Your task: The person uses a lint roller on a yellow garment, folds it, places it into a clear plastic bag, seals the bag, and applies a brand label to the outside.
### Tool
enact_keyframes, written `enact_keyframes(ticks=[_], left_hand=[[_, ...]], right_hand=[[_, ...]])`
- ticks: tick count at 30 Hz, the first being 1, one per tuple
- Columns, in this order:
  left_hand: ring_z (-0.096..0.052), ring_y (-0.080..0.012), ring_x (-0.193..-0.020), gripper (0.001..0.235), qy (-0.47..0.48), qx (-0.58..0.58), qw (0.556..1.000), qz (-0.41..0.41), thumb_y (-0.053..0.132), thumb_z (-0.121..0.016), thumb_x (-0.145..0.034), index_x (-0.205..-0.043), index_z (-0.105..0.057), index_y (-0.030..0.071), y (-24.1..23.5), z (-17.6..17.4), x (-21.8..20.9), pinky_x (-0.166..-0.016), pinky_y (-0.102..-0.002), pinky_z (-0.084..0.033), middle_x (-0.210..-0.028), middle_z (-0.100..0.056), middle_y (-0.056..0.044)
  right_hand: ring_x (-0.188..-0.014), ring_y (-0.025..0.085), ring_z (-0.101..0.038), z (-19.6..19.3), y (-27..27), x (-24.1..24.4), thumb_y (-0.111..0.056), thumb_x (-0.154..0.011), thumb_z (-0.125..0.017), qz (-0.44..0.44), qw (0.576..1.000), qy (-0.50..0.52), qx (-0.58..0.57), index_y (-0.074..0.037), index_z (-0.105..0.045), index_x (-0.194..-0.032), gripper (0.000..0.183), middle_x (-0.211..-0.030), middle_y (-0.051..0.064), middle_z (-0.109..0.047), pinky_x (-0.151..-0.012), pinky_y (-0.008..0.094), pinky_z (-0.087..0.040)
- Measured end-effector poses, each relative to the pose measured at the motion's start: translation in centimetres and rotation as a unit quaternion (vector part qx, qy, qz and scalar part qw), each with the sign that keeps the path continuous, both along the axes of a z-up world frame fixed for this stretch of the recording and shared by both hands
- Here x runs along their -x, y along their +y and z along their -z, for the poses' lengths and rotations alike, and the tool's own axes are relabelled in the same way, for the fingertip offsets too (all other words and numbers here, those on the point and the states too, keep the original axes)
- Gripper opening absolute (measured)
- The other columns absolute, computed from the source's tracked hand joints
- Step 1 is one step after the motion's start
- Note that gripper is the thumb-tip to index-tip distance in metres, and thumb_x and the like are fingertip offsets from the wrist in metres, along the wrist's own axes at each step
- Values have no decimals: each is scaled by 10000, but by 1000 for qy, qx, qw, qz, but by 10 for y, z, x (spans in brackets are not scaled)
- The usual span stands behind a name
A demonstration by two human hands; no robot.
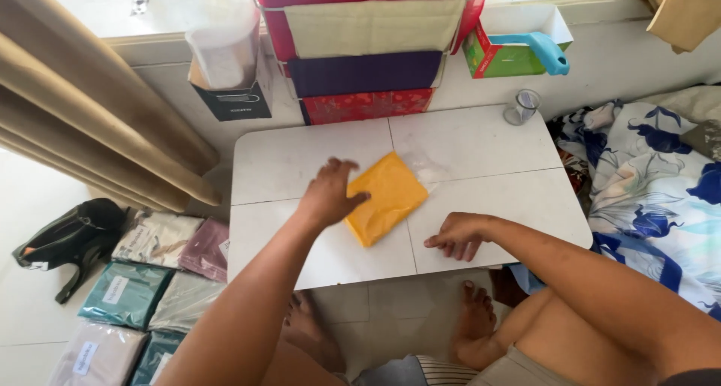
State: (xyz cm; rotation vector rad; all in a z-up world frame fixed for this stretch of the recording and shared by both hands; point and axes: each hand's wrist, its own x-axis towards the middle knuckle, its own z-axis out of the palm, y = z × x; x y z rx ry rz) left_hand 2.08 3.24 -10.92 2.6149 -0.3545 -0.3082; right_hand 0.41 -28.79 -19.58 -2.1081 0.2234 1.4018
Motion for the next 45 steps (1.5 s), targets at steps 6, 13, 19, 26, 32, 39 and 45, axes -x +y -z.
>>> enact_keyframes(ticks=[6, 13, 19, 26, 32, 39, 45], left_hand=[[-271, -450, -1513, 630, 67, -142, 982, 109, 322, -687, -966, -1515, -401, 204, -23, 66, 40, -1169, -543, -391, -1599, -285, -209], [-197, -434, -1548, 724, 82, -197, 961, 174, 134, -788, -864, -1458, -396, 270, -16, 86, 27, -1181, -463, -416, -1609, -271, -193], [-26, -270, -1608, 608, 98, -213, 961, 146, 253, -721, -846, -1393, -465, 320, -15, 71, 3, -1275, -586, -163, -1665, -210, -14], [-214, -215, -1561, 616, 215, -200, 946, 134, 359, -706, -953, -1482, -396, 294, -33, 44, -9, -1266, -433, -303, -1670, -199, 9], [-137, -197, -1581, 581, 258, -209, 931, 152, 392, -647, -1004, -1504, -364, 305, -48, 31, -17, -1299, -444, -229, -1676, -171, 27], [-123, -209, -1588, 619, 210, -162, 951, 159, 383, -661, -957, -1500, -388, 266, -44, 53, -17, -1272, -445, -227, -1670, -216, -6], [-157, -216, -1579, 616, 226, -172, 948, 143, 374, -665, -970, -1511, -390, 267, -41, 43, -13, -1279, -444, -243, -1680, -194, -2]], right_hand=[[-799, 316, -768, -37, -52, -52, -380, -853, -795, -58, 988, -142, 33, -21, -732, -1151, 471, -943, 204, -779, -604, 411, -650], [-1071, 332, -731, -75, -173, -113, -461, -876, -719, 34, 882, -386, 266, -307, -789, -1078, 263, -1087, 35, -787, -903, 478, -605], [-870, 258, -688, -55, -198, -152, -319, -940, -686, 159, 800, -529, 236, -190, -774, -1142, 256, -943, 23, -754, -781, 402, -535], [-837, 369, -676, -12, -205, -204, -412, -932, -704, 176, 767, -549, 282, -30, -700, -1030, 394, -979, 155, -672, -759, 477, -528], [-930, 400, -693, -7, -202, -222, -408, -890, -727, 229, 788, -500, 276, -2, -593, -1129, 490, -1038, 180, -702, -815, 481, -528], [-772, 291, -700, -17, -191, -214, -230, -794, -813, 246, 759, -564, 214, -60, -639, -978, 305, -852, 76, -716, -753, 401, -538], [-668, 384, -655, -27, -213, -207, -133, -836, -681, 175, 665, -692, 220, -9, -748, -881, 148, -815, 190, -733, -643, 468, -511]])
